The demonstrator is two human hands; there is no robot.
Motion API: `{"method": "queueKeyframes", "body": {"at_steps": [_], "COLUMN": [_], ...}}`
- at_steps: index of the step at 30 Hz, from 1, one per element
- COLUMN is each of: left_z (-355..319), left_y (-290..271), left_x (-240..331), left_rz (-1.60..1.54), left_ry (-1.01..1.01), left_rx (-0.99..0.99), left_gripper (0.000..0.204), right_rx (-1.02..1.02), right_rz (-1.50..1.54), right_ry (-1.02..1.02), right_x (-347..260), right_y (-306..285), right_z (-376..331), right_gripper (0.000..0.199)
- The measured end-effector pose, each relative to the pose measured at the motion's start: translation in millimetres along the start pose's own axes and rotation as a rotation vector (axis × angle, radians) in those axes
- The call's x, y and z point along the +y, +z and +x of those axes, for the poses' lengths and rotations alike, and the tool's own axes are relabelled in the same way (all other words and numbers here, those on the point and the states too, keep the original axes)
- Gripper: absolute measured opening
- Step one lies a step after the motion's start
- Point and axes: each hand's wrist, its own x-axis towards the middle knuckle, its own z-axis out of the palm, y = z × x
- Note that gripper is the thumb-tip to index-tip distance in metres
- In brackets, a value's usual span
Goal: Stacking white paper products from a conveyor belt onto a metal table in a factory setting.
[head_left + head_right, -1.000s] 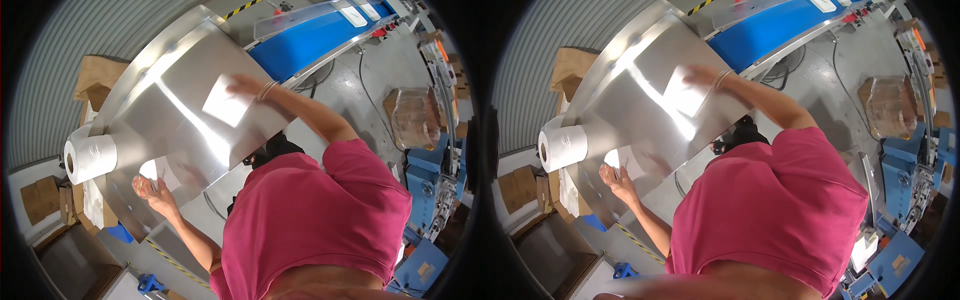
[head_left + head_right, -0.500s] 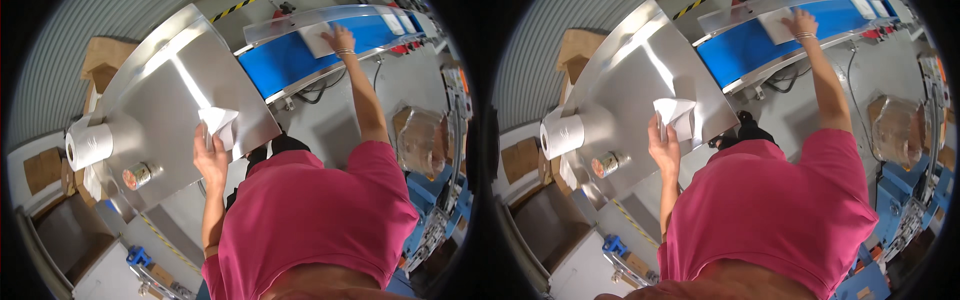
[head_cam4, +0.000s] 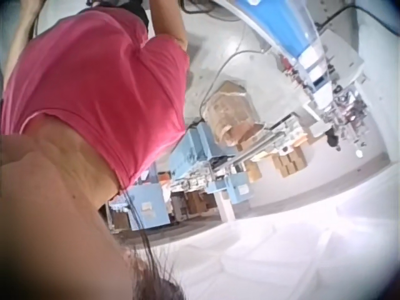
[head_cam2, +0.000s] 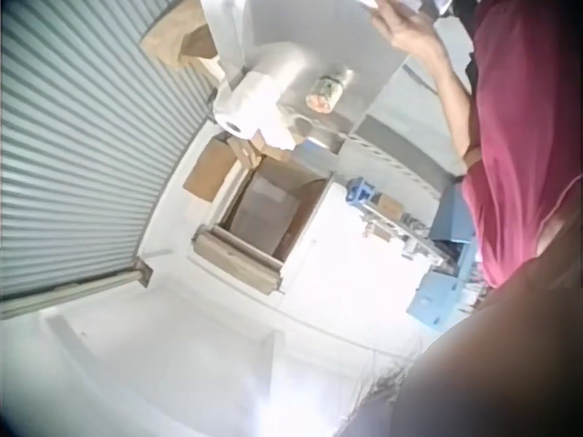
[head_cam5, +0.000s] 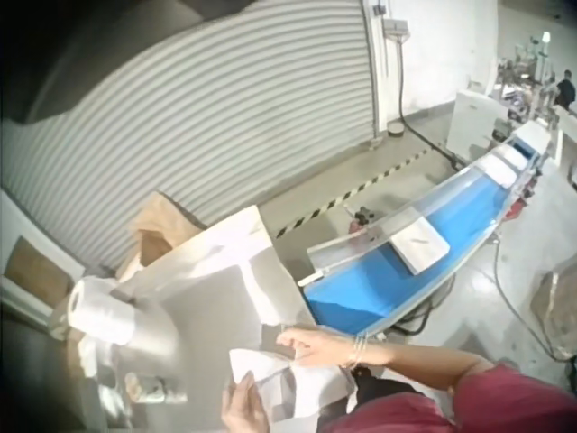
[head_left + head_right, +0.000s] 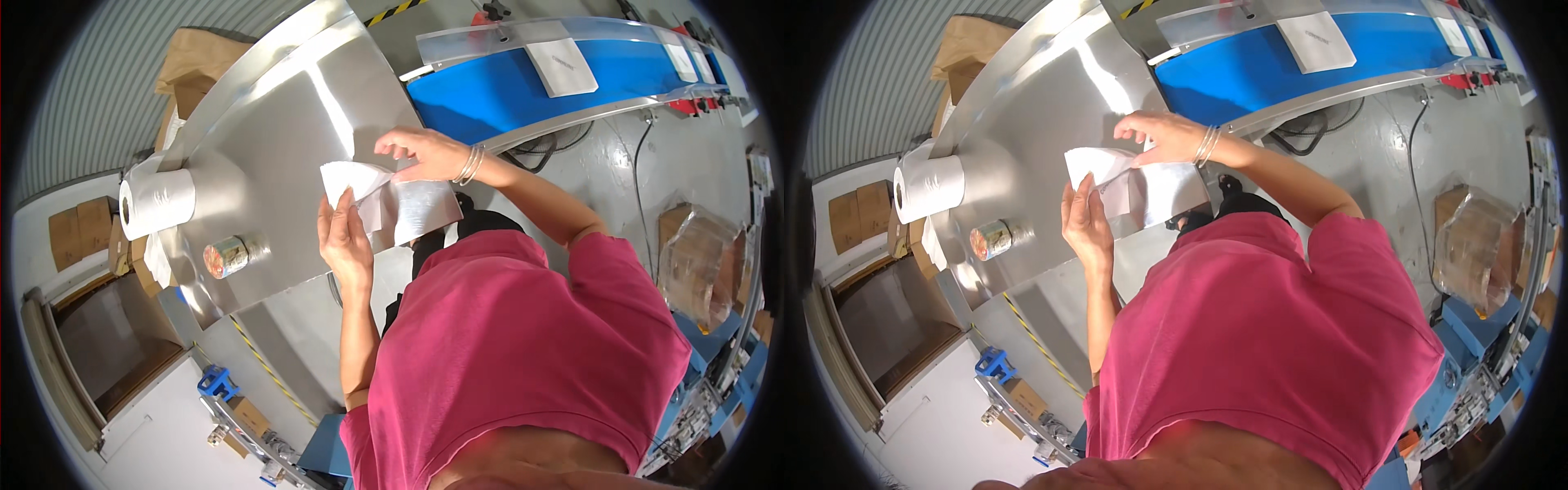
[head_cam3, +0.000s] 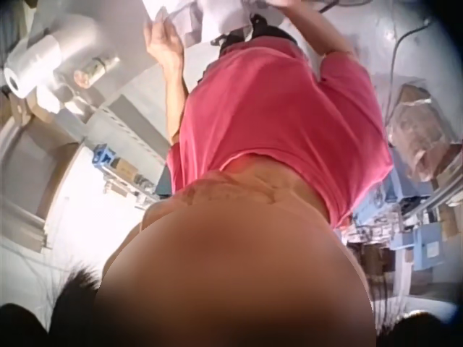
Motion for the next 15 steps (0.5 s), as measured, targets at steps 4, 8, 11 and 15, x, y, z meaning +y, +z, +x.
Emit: {"method": "queueKeyframes", "body": {"at_steps": [4, 8, 11, 15], "left_z": [0.5, 5.4, 9.0, 12.3], "left_y": [-0.9, -4.2, -9.3, -8.8], "left_x": [-0.8, 4.4, -2.2, -11.5], "left_rz": [-0.029, -0.063, -0.012, 0.103], "left_ry": [0.012, 0.014, -0.054, 0.043], "left_rx": [0.001, -0.066, -0.113, -0.079], "left_gripper": [0.028, 0.026, 0.027, 0.022], "right_rx": [-0.099, -0.045, 0.001, 0.119], "right_rz": [-0.003, -0.08, -0.076, 0.102], "right_ry": [-0.026, -0.24, -0.264, 0.194], "right_x": [-5.6, 15.5, 20.3, 44.9], "right_y": [10.8, 24.8, 17.1, -29.7], "right_z": [12.9, 20.1, 13.1, -16.1], "right_gripper": [0.047, 0.041, 0.042, 0.037]}}
